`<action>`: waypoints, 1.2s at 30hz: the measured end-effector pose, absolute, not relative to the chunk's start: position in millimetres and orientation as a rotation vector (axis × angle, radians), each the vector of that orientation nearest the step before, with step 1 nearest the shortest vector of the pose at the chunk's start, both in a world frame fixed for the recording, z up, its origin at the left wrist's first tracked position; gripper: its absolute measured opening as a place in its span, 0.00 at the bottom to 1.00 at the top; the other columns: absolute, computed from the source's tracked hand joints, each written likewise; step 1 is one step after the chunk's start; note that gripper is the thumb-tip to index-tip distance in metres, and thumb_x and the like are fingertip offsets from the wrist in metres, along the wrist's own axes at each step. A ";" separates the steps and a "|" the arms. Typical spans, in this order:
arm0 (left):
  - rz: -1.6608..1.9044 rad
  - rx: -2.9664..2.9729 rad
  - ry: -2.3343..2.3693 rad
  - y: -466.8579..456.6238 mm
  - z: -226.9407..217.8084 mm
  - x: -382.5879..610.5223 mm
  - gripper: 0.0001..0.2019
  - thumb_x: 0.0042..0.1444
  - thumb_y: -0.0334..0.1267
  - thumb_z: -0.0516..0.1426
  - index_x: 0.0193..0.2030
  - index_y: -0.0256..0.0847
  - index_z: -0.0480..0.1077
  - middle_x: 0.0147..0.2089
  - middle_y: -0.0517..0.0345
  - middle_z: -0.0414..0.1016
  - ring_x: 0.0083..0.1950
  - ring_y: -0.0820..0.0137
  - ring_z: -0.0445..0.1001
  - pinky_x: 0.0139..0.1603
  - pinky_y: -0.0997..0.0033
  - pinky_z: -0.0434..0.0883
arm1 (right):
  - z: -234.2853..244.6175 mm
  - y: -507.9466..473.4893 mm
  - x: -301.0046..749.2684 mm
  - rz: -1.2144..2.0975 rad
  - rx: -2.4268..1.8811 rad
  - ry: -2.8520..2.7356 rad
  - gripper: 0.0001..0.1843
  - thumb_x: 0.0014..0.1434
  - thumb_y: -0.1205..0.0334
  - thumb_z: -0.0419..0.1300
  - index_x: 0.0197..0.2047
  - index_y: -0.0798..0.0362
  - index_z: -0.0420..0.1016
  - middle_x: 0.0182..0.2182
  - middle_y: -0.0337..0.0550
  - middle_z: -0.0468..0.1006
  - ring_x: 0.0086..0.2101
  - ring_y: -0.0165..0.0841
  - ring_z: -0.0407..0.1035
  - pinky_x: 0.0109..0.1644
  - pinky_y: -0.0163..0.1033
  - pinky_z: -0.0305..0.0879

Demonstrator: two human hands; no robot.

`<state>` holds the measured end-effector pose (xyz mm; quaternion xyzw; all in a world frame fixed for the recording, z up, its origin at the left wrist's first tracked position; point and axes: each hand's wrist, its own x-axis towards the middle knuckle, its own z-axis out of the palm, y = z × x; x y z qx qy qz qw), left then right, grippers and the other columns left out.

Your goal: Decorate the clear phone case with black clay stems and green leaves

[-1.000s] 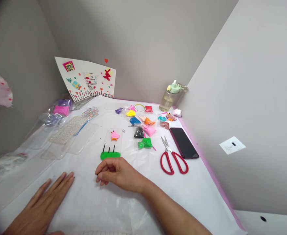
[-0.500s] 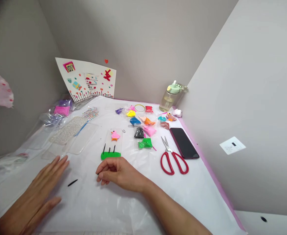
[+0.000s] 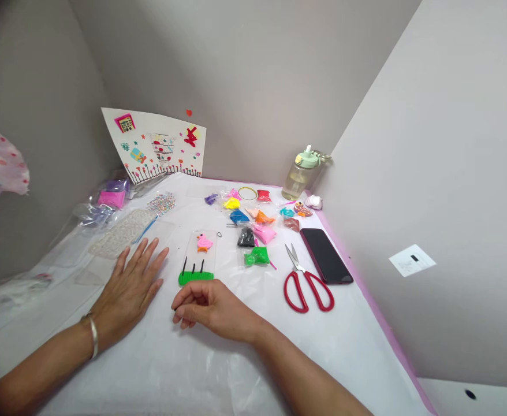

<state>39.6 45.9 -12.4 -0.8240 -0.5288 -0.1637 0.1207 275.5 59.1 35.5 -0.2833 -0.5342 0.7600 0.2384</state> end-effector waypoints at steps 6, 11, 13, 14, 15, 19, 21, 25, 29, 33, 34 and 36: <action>-0.441 -2.457 -1.375 33.4 -14.5 38.4 0.27 0.69 0.37 0.47 0.73 0.39 0.52 0.77 0.36 0.47 0.78 0.48 0.41 0.71 0.36 0.50 | 33.7 59.4 275.2 2.085 -0.771 -1.462 0.17 0.55 0.50 0.71 0.37 0.55 0.77 0.29 0.38 0.78 0.27 0.26 0.71 0.37 0.35 0.66; -0.487 -2.402 -1.432 49.6 -10.6 29.4 0.26 0.69 0.36 0.47 0.72 0.34 0.54 0.77 0.33 0.47 0.78 0.46 0.40 0.71 0.35 0.49 | 35.3 59.8 276.1 2.075 -0.784 -1.460 0.17 0.55 0.50 0.70 0.37 0.55 0.77 0.29 0.38 0.78 0.27 0.26 0.71 0.37 0.34 0.66; -0.448 -2.441 -1.361 41.9 -11.2 31.6 0.26 0.68 0.35 0.48 0.72 0.36 0.55 0.77 0.35 0.46 0.78 0.47 0.41 0.71 0.37 0.48 | 36.6 60.1 276.6 2.076 -0.781 -1.461 0.17 0.55 0.50 0.70 0.37 0.55 0.77 0.28 0.37 0.78 0.27 0.26 0.71 0.37 0.34 0.66; -0.421 -2.464 -1.326 37.5 -11.5 32.9 0.26 0.68 0.35 0.48 0.72 0.38 0.54 0.77 0.36 0.46 0.78 0.48 0.41 0.71 0.37 0.49 | 37.0 60.0 276.6 2.079 -0.779 -1.462 0.17 0.55 0.50 0.70 0.37 0.55 0.77 0.28 0.37 0.78 0.28 0.26 0.71 0.37 0.34 0.66; -0.391 -2.489 -1.308 34.5 -11.6 33.7 0.27 0.68 0.36 0.49 0.72 0.39 0.54 0.78 0.37 0.45 0.78 0.48 0.42 0.71 0.38 0.49 | 37.3 59.9 276.5 2.082 -0.776 -1.463 0.17 0.55 0.50 0.70 0.37 0.55 0.77 0.28 0.37 0.78 0.28 0.26 0.71 0.37 0.35 0.67; -0.403 -2.453 -1.370 43.7 -8.6 29.1 0.28 0.67 0.39 0.49 0.72 0.35 0.54 0.76 0.32 0.47 0.77 0.44 0.42 0.70 0.35 0.49 | 38.0 58.9 275.4 2.079 -0.780 -1.463 0.17 0.55 0.49 0.70 0.37 0.55 0.77 0.28 0.38 0.78 0.27 0.26 0.71 0.37 0.35 0.66; -0.420 -2.427 -1.405 49.9 -7.0 26.8 0.28 0.67 0.39 0.49 0.72 0.32 0.55 0.76 0.30 0.46 0.77 0.43 0.41 0.70 0.34 0.48 | 38.5 59.0 275.4 2.069 -0.787 -1.464 0.17 0.55 0.49 0.70 0.36 0.55 0.77 0.29 0.38 0.78 0.27 0.26 0.70 0.37 0.35 0.66; -0.387 -2.509 -1.294 36.1 -8.8 30.7 0.29 0.68 0.44 0.50 0.73 0.38 0.54 0.77 0.36 0.45 0.78 0.46 0.41 0.72 0.39 0.46 | 39.1 60.3 276.7 2.065 -0.790 -1.470 0.17 0.55 0.50 0.70 0.37 0.55 0.77 0.27 0.36 0.77 0.28 0.27 0.70 0.37 0.35 0.66; -0.355 -2.570 -1.269 32.6 -11.4 29.5 0.38 0.64 0.60 0.52 0.74 0.39 0.52 0.77 0.35 0.46 0.77 0.45 0.42 0.72 0.39 0.44 | 38.9 60.3 276.3 2.075 -0.787 -1.475 0.16 0.56 0.50 0.70 0.37 0.55 0.77 0.27 0.36 0.77 0.27 0.27 0.70 0.37 0.35 0.66; -0.432 -2.492 -1.426 59.9 -10.0 20.1 0.40 0.64 0.63 0.49 0.73 0.36 0.53 0.77 0.33 0.44 0.78 0.44 0.41 0.72 0.35 0.44 | 40.1 60.1 275.4 2.065 -0.789 -1.481 0.16 0.56 0.50 0.69 0.37 0.55 0.77 0.28 0.37 0.77 0.27 0.26 0.70 0.36 0.34 0.65; -0.438 -2.479 -1.440 62.6 -9.5 19.0 0.39 0.65 0.62 0.48 0.73 0.36 0.52 0.77 0.33 0.44 0.78 0.44 0.40 0.72 0.35 0.44 | 40.4 60.3 275.7 2.059 -0.789 -1.484 0.16 0.56 0.50 0.69 0.37 0.55 0.77 0.28 0.37 0.77 0.27 0.26 0.70 0.36 0.34 0.65; -0.421 -2.490 -1.406 57.0 -9.3 19.4 0.40 0.64 0.62 0.49 0.74 0.36 0.51 0.77 0.33 0.43 0.78 0.45 0.40 0.72 0.36 0.43 | 40.7 60.6 276.6 2.050 -0.786 -1.486 0.15 0.57 0.51 0.69 0.37 0.55 0.77 0.28 0.37 0.77 0.28 0.26 0.70 0.36 0.34 0.65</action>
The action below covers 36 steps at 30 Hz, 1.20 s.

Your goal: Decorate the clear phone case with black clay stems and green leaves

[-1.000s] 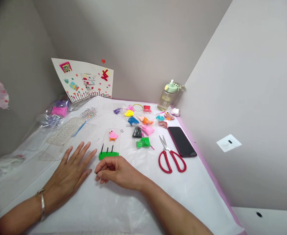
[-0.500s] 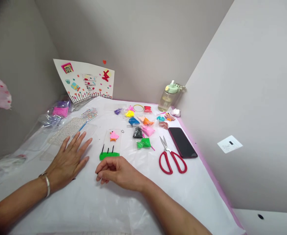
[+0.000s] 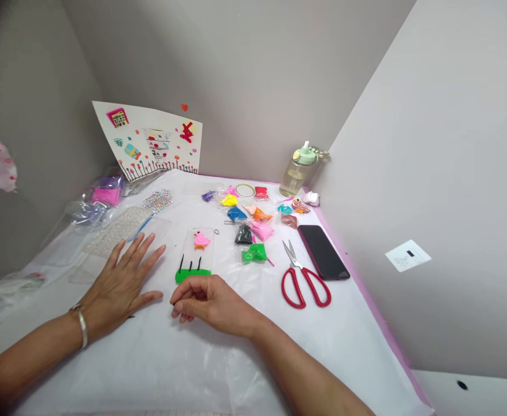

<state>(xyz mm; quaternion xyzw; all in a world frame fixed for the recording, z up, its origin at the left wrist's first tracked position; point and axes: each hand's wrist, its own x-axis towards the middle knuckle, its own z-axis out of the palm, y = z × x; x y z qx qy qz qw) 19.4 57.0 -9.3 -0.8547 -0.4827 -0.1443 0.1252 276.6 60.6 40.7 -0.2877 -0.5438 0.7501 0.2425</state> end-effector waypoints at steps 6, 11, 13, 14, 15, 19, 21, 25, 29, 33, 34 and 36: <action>-0.373 -2.564 -1.290 27.8 -11.5 23.8 0.50 0.56 0.70 0.52 0.75 0.38 0.47 0.77 0.32 0.44 0.77 0.42 0.41 0.72 0.37 0.42 | 39.4 60.1 278.1 2.065 -0.765 -1.482 0.14 0.57 0.53 0.69 0.38 0.55 0.77 0.28 0.37 0.78 0.29 0.26 0.71 0.38 0.34 0.66; -0.451 -2.491 -1.351 62.3 -9.8 18.0 0.44 0.63 0.65 0.47 0.76 0.36 0.44 0.77 0.28 0.43 0.77 0.40 0.40 0.70 0.33 0.44 | 38.0 61.1 277.2 2.060 -0.771 -1.471 0.14 0.57 0.53 0.69 0.37 0.55 0.77 0.29 0.38 0.78 0.28 0.26 0.71 0.37 0.34 0.67; -0.457 -2.492 -1.348 61.5 -10.0 18.4 0.45 0.62 0.66 0.48 0.76 0.36 0.43 0.77 0.28 0.42 0.77 0.40 0.40 0.71 0.34 0.43 | 37.6 61.7 277.7 2.057 -0.774 -1.469 0.14 0.57 0.54 0.69 0.38 0.56 0.77 0.29 0.38 0.78 0.29 0.26 0.72 0.37 0.34 0.67; -0.445 -2.515 -1.324 55.5 -10.6 19.5 0.47 0.60 0.67 0.49 0.76 0.36 0.43 0.77 0.29 0.42 0.77 0.40 0.40 0.71 0.34 0.42 | 37.5 61.9 278.0 2.057 -0.774 -1.466 0.13 0.57 0.54 0.69 0.38 0.56 0.77 0.29 0.38 0.78 0.29 0.26 0.72 0.38 0.34 0.67; -0.424 -2.546 -1.300 47.0 -11.7 21.2 0.50 0.58 0.69 0.50 0.76 0.36 0.43 0.77 0.30 0.42 0.77 0.40 0.39 0.71 0.36 0.41 | 37.5 61.9 278.3 2.058 -0.774 -1.464 0.13 0.57 0.54 0.69 0.38 0.56 0.77 0.29 0.38 0.78 0.29 0.26 0.72 0.38 0.34 0.67; -0.383 -2.625 -1.213 21.2 -16.9 26.4 0.53 0.55 0.72 0.50 0.77 0.38 0.42 0.78 0.34 0.40 0.77 0.43 0.39 0.73 0.40 0.39 | 38.1 61.0 278.3 2.072 -0.767 -1.458 0.13 0.57 0.54 0.69 0.37 0.56 0.77 0.27 0.37 0.77 0.28 0.26 0.71 0.36 0.33 0.67; -0.385 -2.614 -1.252 28.9 -18.2 24.8 0.49 0.58 0.69 0.50 0.76 0.38 0.44 0.78 0.34 0.41 0.78 0.43 0.39 0.72 0.39 0.41 | 38.3 60.4 277.6 2.075 -0.768 -1.456 0.13 0.56 0.54 0.69 0.37 0.56 0.77 0.27 0.37 0.77 0.28 0.26 0.71 0.36 0.33 0.67; -0.463 -2.543 -1.344 68.7 -11.6 13.0 0.42 0.64 0.64 0.45 0.76 0.37 0.45 0.77 0.31 0.43 0.77 0.42 0.39 0.71 0.35 0.44 | 38.6 60.6 276.8 2.065 -0.780 -1.460 0.14 0.57 0.54 0.69 0.37 0.56 0.77 0.28 0.38 0.78 0.28 0.25 0.71 0.37 0.33 0.67; -0.521 -2.482 -1.407 85.4 6.7 0.7 0.39 0.67 0.63 0.37 0.76 0.38 0.40 0.78 0.34 0.39 0.78 0.45 0.35 0.72 0.35 0.41 | 38.3 61.6 277.6 2.055 -0.788 -1.463 0.14 0.57 0.54 0.69 0.37 0.56 0.76 0.29 0.38 0.78 0.28 0.25 0.71 0.36 0.33 0.67; -0.567 -2.422 -1.484 76.2 22.4 -1.3 0.32 0.72 0.54 0.40 0.76 0.43 0.39 0.79 0.43 0.37 0.78 0.48 0.35 0.73 0.36 0.41 | 38.8 61.0 278.8 2.048 -0.784 -1.472 0.12 0.57 0.55 0.69 0.36 0.56 0.77 0.28 0.37 0.77 0.28 0.26 0.71 0.37 0.34 0.67; -0.576 -2.414 -1.488 72.8 24.7 -0.9 0.30 0.72 0.52 0.41 0.76 0.43 0.41 0.79 0.43 0.38 0.78 0.48 0.36 0.73 0.36 0.41 | 39.5 60.9 279.3 2.045 -0.782 -1.476 0.12 0.57 0.55 0.68 0.37 0.56 0.77 0.28 0.38 0.78 0.28 0.26 0.71 0.37 0.34 0.67; -0.587 -2.430 -1.491 65.6 27.7 -1.2 0.27 0.72 0.49 0.44 0.73 0.40 0.50 0.77 0.41 0.46 0.78 0.48 0.39 0.73 0.36 0.42 | 42.0 61.6 281.1 2.029 -0.780 -1.482 0.11 0.58 0.56 0.68 0.37 0.56 0.77 0.29 0.39 0.78 0.29 0.26 0.72 0.37 0.34 0.67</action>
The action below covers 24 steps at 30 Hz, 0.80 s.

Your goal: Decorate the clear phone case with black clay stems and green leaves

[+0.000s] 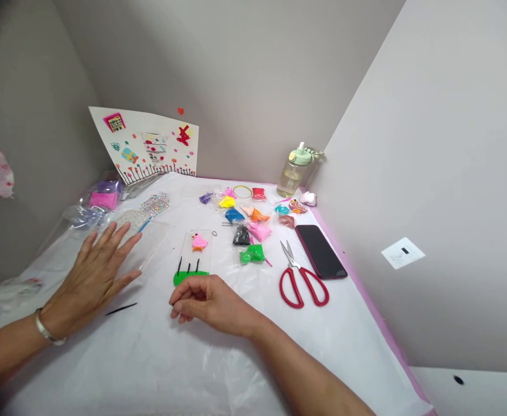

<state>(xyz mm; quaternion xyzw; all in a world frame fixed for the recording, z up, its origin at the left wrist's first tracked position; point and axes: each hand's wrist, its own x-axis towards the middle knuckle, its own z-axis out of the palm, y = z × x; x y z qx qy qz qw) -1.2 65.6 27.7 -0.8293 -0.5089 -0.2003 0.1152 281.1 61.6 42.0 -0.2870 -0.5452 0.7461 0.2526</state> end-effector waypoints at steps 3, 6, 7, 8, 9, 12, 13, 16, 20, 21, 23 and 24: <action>-0.582 -2.562 -1.475 52.6 29.7 -8.2 0.18 0.69 0.48 0.50 0.59 0.42 0.68 0.62 0.47 0.71 0.70 0.51 0.61 0.72 0.40 0.48 | 47.8 65.0 286.0 1.972 -0.785 -1.479 0.10 0.59 0.57 0.67 0.38 0.56 0.77 0.31 0.40 0.80 0.29 0.26 0.71 0.37 0.34 0.66; -0.441 -2.729 -1.517 38.1 28.1 -20.7 0.10 0.64 0.50 0.56 0.46 0.50 0.73 0.45 0.59 0.79 0.50 0.59 0.75 0.64 0.47 0.59 | 53.8 70.2 292.0 1.902 -0.788 -1.462 0.10 0.59 0.57 0.67 0.38 0.55 0.77 0.31 0.41 0.80 0.29 0.26 0.71 0.37 0.34 0.66; -0.386 -2.760 -1.547 33.7 26.6 -24.2 0.10 0.63 0.50 0.58 0.44 0.51 0.74 0.43 0.61 0.79 0.47 0.60 0.75 0.60 0.50 0.62 | 55.4 71.6 293.8 1.884 -0.786 -1.457 0.10 0.59 0.57 0.68 0.38 0.55 0.77 0.31 0.41 0.80 0.29 0.26 0.71 0.37 0.34 0.66; -0.343 -2.775 -1.577 30.1 24.9 -26.8 0.09 0.61 0.51 0.59 0.44 0.52 0.74 0.42 0.61 0.79 0.46 0.60 0.75 0.56 0.52 0.63 | 56.7 72.8 295.2 1.870 -0.785 -1.453 0.10 0.59 0.58 0.68 0.38 0.55 0.77 0.31 0.41 0.80 0.29 0.26 0.71 0.37 0.34 0.66; -0.327 -2.771 -1.611 27.4 23.1 -28.3 0.09 0.60 0.50 0.60 0.43 0.52 0.74 0.42 0.61 0.78 0.46 0.59 0.74 0.54 0.54 0.64 | 57.7 73.5 296.3 1.857 -0.784 -1.451 0.10 0.59 0.58 0.68 0.38 0.55 0.77 0.31 0.41 0.80 0.29 0.26 0.71 0.37 0.34 0.67; -0.278 -2.764 -1.699 25.1 19.1 -27.8 0.07 0.60 0.47 0.60 0.41 0.50 0.75 0.40 0.60 0.78 0.45 0.59 0.74 0.50 0.57 0.65 | 58.7 74.0 297.3 1.837 -0.783 -1.447 0.10 0.59 0.58 0.68 0.38 0.55 0.77 0.31 0.41 0.80 0.29 0.27 0.72 0.37 0.34 0.67; -0.252 -2.769 -1.720 25.5 18.5 -27.0 0.06 0.61 0.45 0.59 0.39 0.49 0.75 0.39 0.61 0.77 0.44 0.59 0.74 0.49 0.57 0.65 | 58.6 73.8 297.2 1.835 -0.784 -1.447 0.10 0.59 0.58 0.68 0.38 0.55 0.77 0.31 0.41 0.80 0.29 0.27 0.72 0.37 0.34 0.67; -0.213 -2.784 -1.696 24.6 16.9 -26.9 0.08 0.64 0.45 0.55 0.36 0.49 0.74 0.38 0.61 0.78 0.42 0.61 0.75 0.50 0.55 0.66 | 57.3 73.7 296.4 1.838 -0.785 -1.449 0.10 0.58 0.57 0.68 0.38 0.56 0.77 0.31 0.41 0.80 0.29 0.27 0.71 0.37 0.34 0.67; -0.352 -2.599 -1.515 7.7 3.8 -32.1 0.19 0.66 0.52 0.52 0.55 0.46 0.73 0.56 0.50 0.77 0.60 0.50 0.72 0.68 0.40 0.55 | 56.5 74.5 296.8 1.839 -0.790 -1.448 0.11 0.58 0.56 0.68 0.38 0.55 0.77 0.31 0.41 0.80 0.29 0.27 0.71 0.37 0.34 0.67; -0.370 -2.530 -1.481 0.9 -1.8 -33.0 0.24 0.67 0.54 0.50 0.61 0.43 0.69 0.63 0.45 0.73 0.66 0.46 0.67 0.70 0.38 0.51 | 56.6 74.6 297.0 1.839 -0.791 -1.446 0.11 0.58 0.56 0.68 0.38 0.55 0.77 0.31 0.41 0.80 0.29 0.27 0.71 0.37 0.34 0.67; -0.363 -2.456 -1.445 -12.1 -13.1 -32.8 0.34 0.66 0.59 0.47 0.71 0.38 0.58 0.71 0.39 0.62 0.73 0.43 0.57 0.72 0.39 0.49 | 57.0 74.5 297.2 1.841 -0.792 -1.444 0.11 0.58 0.56 0.68 0.38 0.55 0.77 0.31 0.40 0.80 0.29 0.27 0.71 0.37 0.35 0.67; -0.336 -2.446 -1.431 -17.1 -18.0 -31.7 0.37 0.66 0.60 0.46 0.74 0.36 0.51 0.73 0.38 0.58 0.74 0.43 0.54 0.72 0.40 0.48 | 57.2 74.3 297.1 1.843 -0.792 -1.444 0.11 0.58 0.56 0.68 0.38 0.55 0.77 0.31 0.40 0.80 0.29 0.27 0.71 0.37 0.35 0.67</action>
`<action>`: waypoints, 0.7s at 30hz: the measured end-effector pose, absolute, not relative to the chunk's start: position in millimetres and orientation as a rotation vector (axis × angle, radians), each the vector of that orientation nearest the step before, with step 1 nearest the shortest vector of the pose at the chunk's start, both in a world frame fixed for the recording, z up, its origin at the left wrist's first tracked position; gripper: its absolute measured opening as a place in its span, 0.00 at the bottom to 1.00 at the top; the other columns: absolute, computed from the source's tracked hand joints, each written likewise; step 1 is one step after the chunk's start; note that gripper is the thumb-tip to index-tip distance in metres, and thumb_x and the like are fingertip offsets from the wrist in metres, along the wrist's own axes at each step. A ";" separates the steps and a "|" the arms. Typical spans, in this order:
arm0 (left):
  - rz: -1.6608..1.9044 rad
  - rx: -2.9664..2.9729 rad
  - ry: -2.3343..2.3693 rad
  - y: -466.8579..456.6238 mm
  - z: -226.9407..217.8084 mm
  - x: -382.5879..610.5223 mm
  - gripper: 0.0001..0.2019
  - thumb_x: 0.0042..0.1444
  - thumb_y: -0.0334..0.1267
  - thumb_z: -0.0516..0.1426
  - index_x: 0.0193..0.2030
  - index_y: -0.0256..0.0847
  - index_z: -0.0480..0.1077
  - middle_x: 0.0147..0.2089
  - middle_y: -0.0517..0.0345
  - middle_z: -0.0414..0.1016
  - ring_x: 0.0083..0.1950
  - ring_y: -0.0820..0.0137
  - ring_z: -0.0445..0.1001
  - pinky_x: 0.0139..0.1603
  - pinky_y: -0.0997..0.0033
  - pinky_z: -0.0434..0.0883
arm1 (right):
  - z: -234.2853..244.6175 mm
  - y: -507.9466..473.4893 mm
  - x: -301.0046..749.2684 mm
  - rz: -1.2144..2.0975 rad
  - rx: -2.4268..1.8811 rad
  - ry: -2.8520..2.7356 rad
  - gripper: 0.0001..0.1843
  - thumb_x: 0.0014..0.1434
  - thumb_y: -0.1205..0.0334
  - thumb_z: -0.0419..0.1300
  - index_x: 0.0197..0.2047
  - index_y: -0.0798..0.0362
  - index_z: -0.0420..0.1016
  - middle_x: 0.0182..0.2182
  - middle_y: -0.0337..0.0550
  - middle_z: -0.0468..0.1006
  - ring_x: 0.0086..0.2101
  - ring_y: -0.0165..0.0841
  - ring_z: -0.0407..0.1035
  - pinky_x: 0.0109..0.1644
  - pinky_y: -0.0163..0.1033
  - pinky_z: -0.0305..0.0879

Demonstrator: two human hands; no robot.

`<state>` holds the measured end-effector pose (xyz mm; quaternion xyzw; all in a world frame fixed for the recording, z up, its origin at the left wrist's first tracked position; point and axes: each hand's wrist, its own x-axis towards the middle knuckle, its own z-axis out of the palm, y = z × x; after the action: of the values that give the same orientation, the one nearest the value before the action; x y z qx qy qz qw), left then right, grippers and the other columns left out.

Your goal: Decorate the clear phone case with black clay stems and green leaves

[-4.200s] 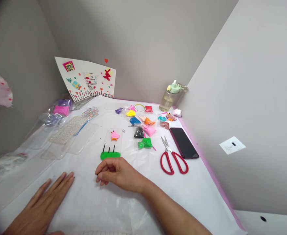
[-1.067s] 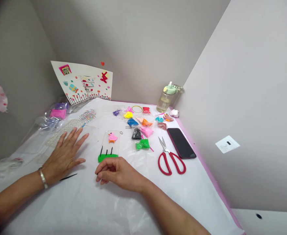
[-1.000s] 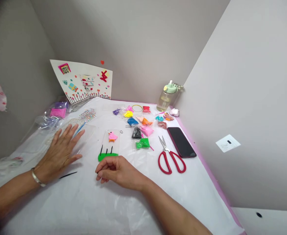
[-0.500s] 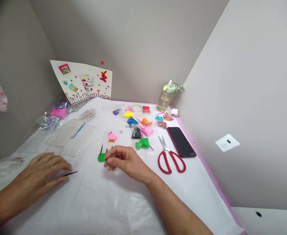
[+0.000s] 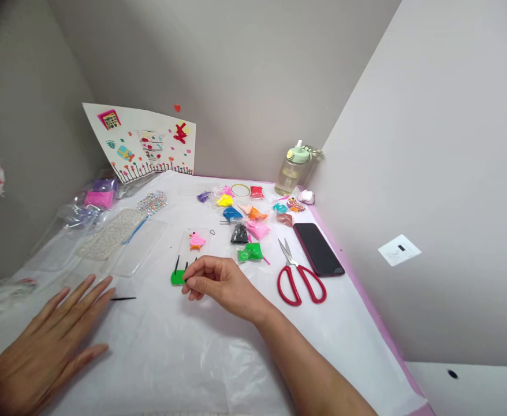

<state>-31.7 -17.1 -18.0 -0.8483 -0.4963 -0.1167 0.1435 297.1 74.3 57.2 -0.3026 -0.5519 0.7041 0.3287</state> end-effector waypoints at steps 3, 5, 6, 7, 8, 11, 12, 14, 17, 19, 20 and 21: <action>-0.269 -2.448 -1.420 -22.4 -26.9 -25.9 0.41 0.66 0.60 0.47 0.77 0.35 0.42 0.76 0.38 0.52 0.75 0.44 0.52 0.73 0.44 0.46 | 56.9 73.9 296.2 1.847 -0.795 -1.451 0.12 0.58 0.55 0.69 0.38 0.54 0.77 0.31 0.40 0.80 0.29 0.27 0.71 0.37 0.35 0.67; -0.275 -2.458 -1.416 -19.9 -28.6 -21.7 0.43 0.65 0.62 0.48 0.77 0.35 0.42 0.76 0.37 0.52 0.74 0.43 0.53 0.73 0.45 0.46 | 56.1 74.0 295.6 1.844 -0.796 -1.456 0.12 0.58 0.54 0.69 0.38 0.54 0.77 0.31 0.40 0.80 0.29 0.27 0.71 0.37 0.35 0.67; -0.278 -2.467 -1.417 -18.7 -29.0 -20.1 0.45 0.64 0.63 0.49 0.77 0.35 0.42 0.76 0.38 0.52 0.74 0.43 0.53 0.73 0.45 0.46 | 55.6 74.1 295.5 1.843 -0.797 -1.457 0.13 0.58 0.54 0.69 0.38 0.54 0.77 0.31 0.40 0.80 0.29 0.27 0.71 0.36 0.35 0.67; -0.281 -2.478 -1.413 -18.5 -29.5 -19.1 0.46 0.63 0.64 0.49 0.77 0.35 0.41 0.76 0.38 0.53 0.74 0.44 0.54 0.73 0.46 0.45 | 55.1 74.3 295.5 1.843 -0.797 -1.457 0.13 0.58 0.54 0.69 0.38 0.55 0.77 0.31 0.40 0.80 0.28 0.27 0.71 0.37 0.35 0.67; -0.279 -2.491 -1.406 -19.5 -30.3 -18.6 0.47 0.62 0.65 0.50 0.77 0.35 0.41 0.75 0.38 0.53 0.74 0.44 0.55 0.73 0.47 0.45 | 54.7 74.5 295.7 1.843 -0.796 -1.456 0.12 0.58 0.54 0.68 0.38 0.55 0.77 0.31 0.40 0.80 0.28 0.27 0.71 0.37 0.35 0.67; -0.276 -2.513 -1.386 -28.4 -34.8 -20.3 0.50 0.59 0.67 0.52 0.77 0.36 0.40 0.75 0.38 0.55 0.73 0.45 0.57 0.74 0.49 0.42 | 53.9 74.8 296.4 1.849 -0.794 -1.452 0.11 0.59 0.56 0.68 0.38 0.55 0.77 0.31 0.41 0.80 0.29 0.27 0.71 0.37 0.35 0.67; -0.291 -2.514 -1.374 -31.4 -36.4 -21.2 0.52 0.57 0.69 0.52 0.77 0.36 0.41 0.74 0.38 0.56 0.73 0.44 0.57 0.74 0.49 0.42 | 53.8 74.8 296.5 1.851 -0.793 -1.451 0.11 0.59 0.56 0.68 0.38 0.55 0.77 0.31 0.41 0.80 0.29 0.27 0.71 0.37 0.35 0.67; -0.316 -2.512 -1.361 -33.0 -38.3 -22.0 0.53 0.56 0.69 0.52 0.77 0.35 0.41 0.74 0.37 0.57 0.73 0.43 0.57 0.74 0.49 0.41 | 53.9 74.4 296.4 1.853 -0.793 -1.450 0.11 0.58 0.56 0.68 0.38 0.55 0.77 0.31 0.41 0.80 0.29 0.27 0.71 0.37 0.35 0.67; -0.297 -2.488 -1.415 -22.6 -36.8 -19.4 0.51 0.59 0.68 0.50 0.77 0.34 0.39 0.75 0.37 0.54 0.74 0.45 0.54 0.74 0.49 0.42 | 54.1 73.9 295.7 1.851 -0.799 -1.456 0.12 0.58 0.55 0.68 0.38 0.55 0.77 0.31 0.41 0.80 0.29 0.28 0.71 0.37 0.36 0.67; -0.278 -2.470 -1.462 -13.7 -33.9 -17.1 0.50 0.60 0.68 0.48 0.77 0.34 0.36 0.76 0.37 0.53 0.75 0.45 0.52 0.73 0.47 0.45 | 53.9 74.0 295.4 1.848 -0.804 -1.459 0.12 0.59 0.55 0.68 0.38 0.55 0.77 0.31 0.41 0.80 0.29 0.28 0.71 0.37 0.36 0.67; -0.274 -2.466 -1.470 -11.4 -32.8 -16.6 0.51 0.60 0.69 0.47 0.77 0.35 0.35 0.76 0.37 0.52 0.75 0.45 0.52 0.73 0.46 0.45 | 53.6 74.3 295.3 1.846 -0.806 -1.460 0.12 0.59 0.54 0.68 0.38 0.55 0.77 0.31 0.41 0.80 0.29 0.28 0.71 0.37 0.36 0.67; -0.266 -2.468 -1.468 -11.6 -32.1 -16.7 0.51 0.60 0.69 0.47 0.77 0.35 0.35 0.76 0.37 0.52 0.75 0.45 0.52 0.73 0.45 0.46 | 53.3 74.6 295.3 1.845 -0.809 -1.460 0.13 0.59 0.54 0.68 0.39 0.55 0.77 0.31 0.41 0.80 0.29 0.28 0.71 0.37 0.36 0.67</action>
<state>-16.7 -11.6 -32.1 -0.8486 -0.5049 -0.0914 0.1287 295.3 74.6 53.3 -0.3079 -0.5556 0.7024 0.3211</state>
